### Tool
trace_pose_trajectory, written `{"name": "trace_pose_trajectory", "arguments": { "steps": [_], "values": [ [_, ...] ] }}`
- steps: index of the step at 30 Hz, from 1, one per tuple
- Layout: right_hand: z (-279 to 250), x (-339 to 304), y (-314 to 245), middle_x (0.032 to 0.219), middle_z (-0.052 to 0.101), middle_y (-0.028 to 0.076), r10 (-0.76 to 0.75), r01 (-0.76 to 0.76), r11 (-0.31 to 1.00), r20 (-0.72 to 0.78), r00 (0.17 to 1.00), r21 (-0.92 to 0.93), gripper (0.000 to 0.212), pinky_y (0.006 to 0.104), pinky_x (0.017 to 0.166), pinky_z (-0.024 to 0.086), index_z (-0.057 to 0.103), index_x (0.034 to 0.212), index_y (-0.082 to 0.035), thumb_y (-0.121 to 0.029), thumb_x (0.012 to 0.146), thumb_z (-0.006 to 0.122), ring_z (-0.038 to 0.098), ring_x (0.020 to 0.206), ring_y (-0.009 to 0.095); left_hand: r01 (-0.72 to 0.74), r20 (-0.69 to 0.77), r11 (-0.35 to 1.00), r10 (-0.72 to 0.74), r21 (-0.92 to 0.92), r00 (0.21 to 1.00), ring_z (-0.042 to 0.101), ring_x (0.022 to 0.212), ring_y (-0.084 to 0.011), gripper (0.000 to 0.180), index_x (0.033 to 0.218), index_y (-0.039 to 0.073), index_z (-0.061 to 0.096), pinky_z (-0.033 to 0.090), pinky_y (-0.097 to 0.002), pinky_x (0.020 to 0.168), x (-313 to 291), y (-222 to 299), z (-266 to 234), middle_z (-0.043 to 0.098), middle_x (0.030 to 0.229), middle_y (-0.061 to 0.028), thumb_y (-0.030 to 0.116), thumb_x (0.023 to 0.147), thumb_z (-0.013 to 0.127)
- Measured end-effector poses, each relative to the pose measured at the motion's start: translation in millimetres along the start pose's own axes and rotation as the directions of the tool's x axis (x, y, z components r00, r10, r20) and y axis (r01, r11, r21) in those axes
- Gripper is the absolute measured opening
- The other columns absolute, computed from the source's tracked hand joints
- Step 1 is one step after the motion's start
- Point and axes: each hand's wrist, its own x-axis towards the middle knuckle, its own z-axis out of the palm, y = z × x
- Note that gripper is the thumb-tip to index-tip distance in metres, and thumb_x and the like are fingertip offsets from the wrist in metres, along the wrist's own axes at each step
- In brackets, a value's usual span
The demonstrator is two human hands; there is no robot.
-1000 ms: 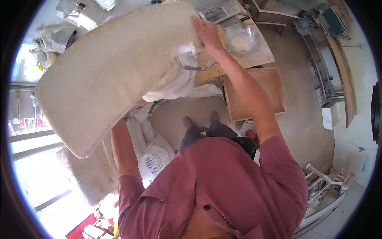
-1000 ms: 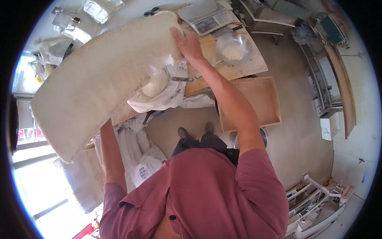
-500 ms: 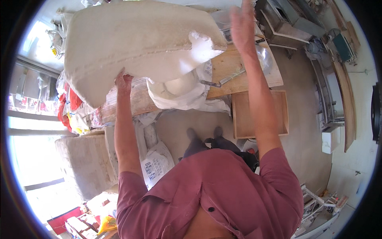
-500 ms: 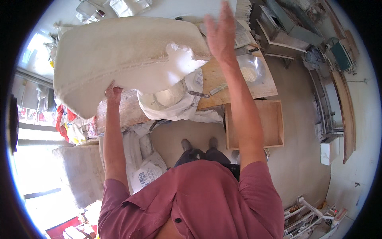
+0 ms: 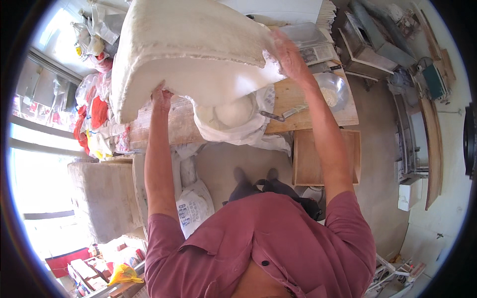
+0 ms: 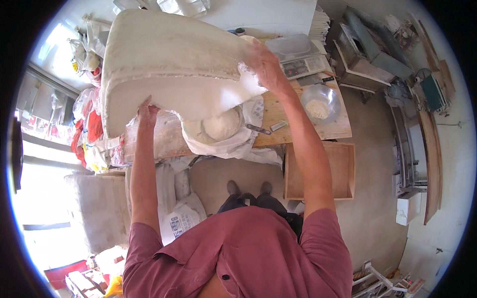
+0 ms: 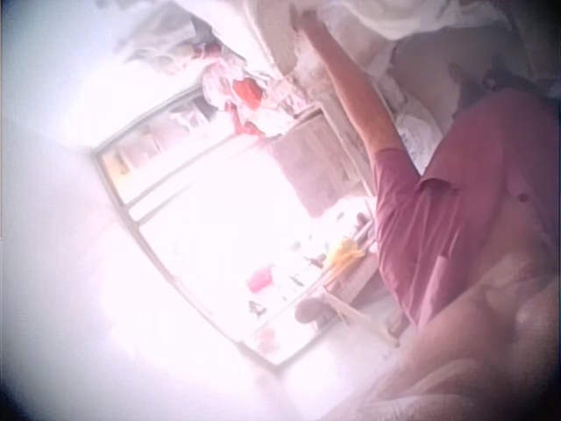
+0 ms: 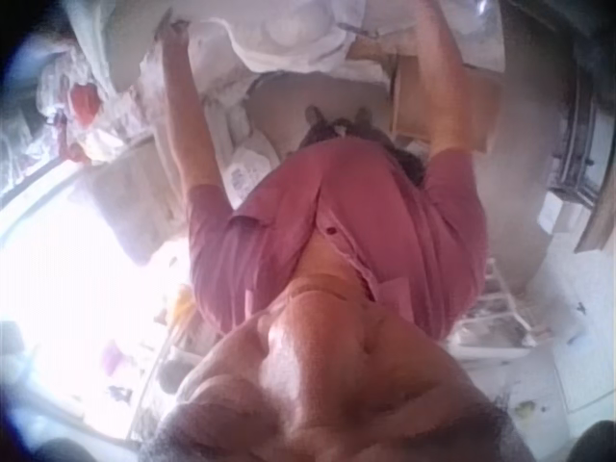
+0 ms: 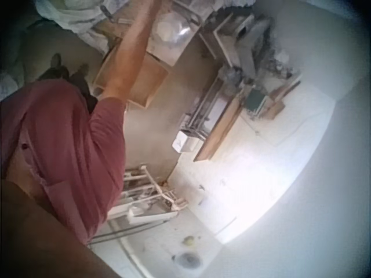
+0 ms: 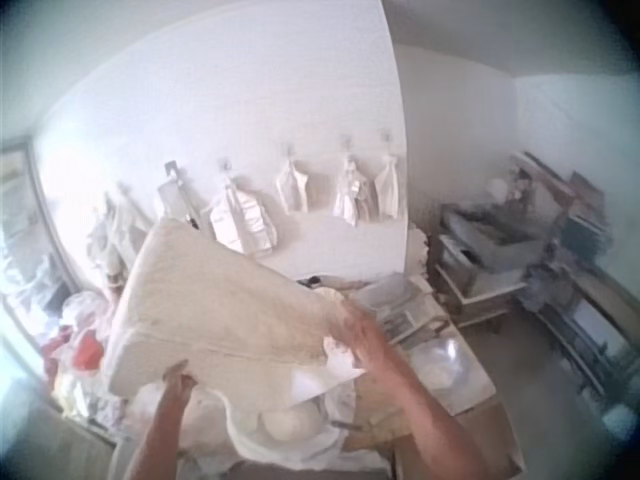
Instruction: The person sifts white powder, likely flour, from a large white container into a metal sieve held over a white tray. They shake the sieve to separate the powder and then pour the sifted contents into a large bag. The person briefly walks to a counter to handle a small item before returning to the table to continue sifting.
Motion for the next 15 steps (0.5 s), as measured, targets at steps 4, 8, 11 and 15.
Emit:
{"name": "trace_pose_trajectory", "arguments": {
  "steps": [4, 8, 11, 15],
  "values": [
    [-2.2, -1.9, -34.2, 0.129, 0.061, 0.028, 0.607, -0.559, 0.741, -0.015, 0.795, 0.372, 0.057, 0.0453, 0.108, 0.04, 0.054, 0.134, 0.004, -0.042, 0.1, 0.051, 0.053, 0.128, 0.042, -0.036, 0.018, 0.999, 0.036, -0.007, 0.999, 0.067, 0.103, -0.0288, 0.031, 0.126, 0.009, 0.059, 0.059, -0.0498, 0.083, -5.8, -4.0, -24.3, 0.067, 0.119, -0.0124, 0.015, 0.096, 0.062],
    [8.0, -2.5, -20.0, 0.116, 0.067, 0.03, 0.677, -0.627, 0.689, -0.015, 0.735, 0.362, 0.067, 0.0458, 0.103, 0.043, 0.053, 0.136, 0.003, -0.051, 0.097, 0.053, 0.06, 0.12, 0.043, -0.033, 0.038, 0.999, 0.035, -0.035, 0.999, 0.067, 0.103, -0.0288, 0.031, 0.126, 0.008, 0.059, 0.058, -0.0495, 0.083, -15.2, -14.0, -25.5, 0.067, 0.118, -0.0124, 0.015, 0.096, 0.062],
    [-5.8, 8.5, -65.0, 0.117, 0.066, 0.03, 0.635, -0.602, 0.755, -0.059, 0.771, 0.261, 0.071, 0.0479, 0.1, 0.045, 0.051, 0.137, 0.002, -0.055, 0.096, 0.051, 0.062, 0.116, 0.044, -0.011, 0.005, 0.999, 0.011, -0.036, 1.0, 0.067, 0.103, -0.0288, 0.03, 0.126, 0.008, 0.059, 0.058, -0.0493, 0.083, -37.8, -15.6, -44.8, 0.067, 0.118, -0.0124, 0.015, 0.096, 0.062],
    [3.5, -39.5, -65.9, 0.122, 0.065, 0.028, 0.602, -0.59, 0.797, -0.08, 0.795, 0.133, 0.072, 0.0499, 0.096, 0.048, 0.049, 0.138, 0.001, -0.056, 0.095, 0.053, 0.063, 0.112, 0.044, 0.014, -0.018, 1.0, -0.014, -0.027, 1.0, 0.067, 0.103, -0.0288, 0.03, 0.126, 0.008, 0.059, 0.058, -0.049, 0.084, -59.9, -19.9, -50.8, 0.067, 0.118, -0.0124, 0.015, 0.096, 0.062]
  ]
}}
